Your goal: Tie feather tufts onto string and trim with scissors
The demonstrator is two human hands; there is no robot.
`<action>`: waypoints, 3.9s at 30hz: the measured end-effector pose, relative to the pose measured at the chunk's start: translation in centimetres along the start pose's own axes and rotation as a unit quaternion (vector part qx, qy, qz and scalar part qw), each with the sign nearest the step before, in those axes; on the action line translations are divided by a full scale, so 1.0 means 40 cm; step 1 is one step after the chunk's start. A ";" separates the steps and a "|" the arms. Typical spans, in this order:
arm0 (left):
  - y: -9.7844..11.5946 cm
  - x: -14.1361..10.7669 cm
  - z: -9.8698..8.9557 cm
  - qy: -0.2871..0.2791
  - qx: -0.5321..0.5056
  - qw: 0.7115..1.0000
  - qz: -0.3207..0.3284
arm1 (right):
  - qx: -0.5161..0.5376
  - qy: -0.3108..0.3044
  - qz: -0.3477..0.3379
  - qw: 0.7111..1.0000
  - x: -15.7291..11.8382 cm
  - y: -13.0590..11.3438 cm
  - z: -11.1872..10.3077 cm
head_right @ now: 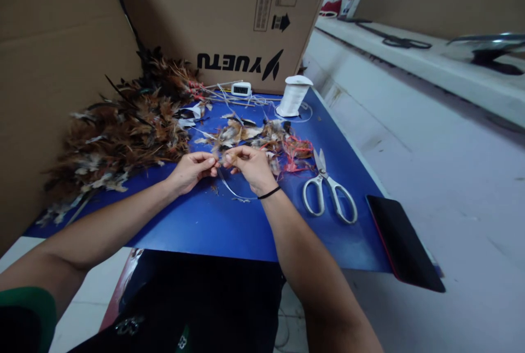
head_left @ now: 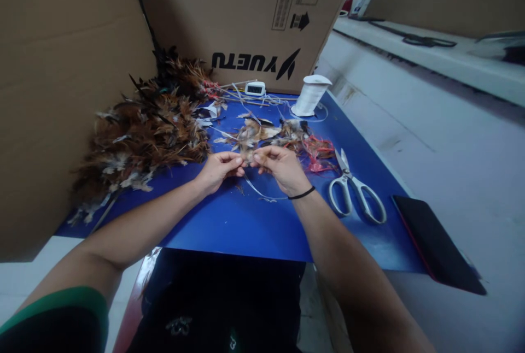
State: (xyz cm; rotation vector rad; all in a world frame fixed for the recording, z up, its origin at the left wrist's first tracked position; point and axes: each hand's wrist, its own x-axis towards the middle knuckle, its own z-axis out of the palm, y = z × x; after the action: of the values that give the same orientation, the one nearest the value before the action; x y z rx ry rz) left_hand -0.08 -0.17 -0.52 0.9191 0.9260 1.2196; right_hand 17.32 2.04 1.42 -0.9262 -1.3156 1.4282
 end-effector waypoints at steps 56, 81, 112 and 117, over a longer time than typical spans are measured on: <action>0.042 0.043 -0.051 0.160 0.069 0.971 0.162 | -0.525 -0.191 -0.127 0.819 -0.063 -0.015 0.040; 0.011 -0.008 0.000 0.016 0.021 0.999 -0.046 | -0.052 -0.031 -0.040 0.997 -0.024 0.006 0.039; 0.011 -0.020 0.011 -0.006 -0.002 0.996 -0.086 | -0.146 -0.017 -0.103 0.984 -0.011 0.052 0.042; 0.007 -0.016 0.005 -0.013 0.004 0.998 -0.066 | -0.167 0.010 -0.107 0.980 -0.009 0.037 0.036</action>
State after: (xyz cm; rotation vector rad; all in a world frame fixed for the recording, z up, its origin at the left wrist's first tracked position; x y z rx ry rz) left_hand -0.05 -0.78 -0.14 0.8648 0.9558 1.0898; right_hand 15.82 1.33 0.11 -0.9774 -1.6188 1.0477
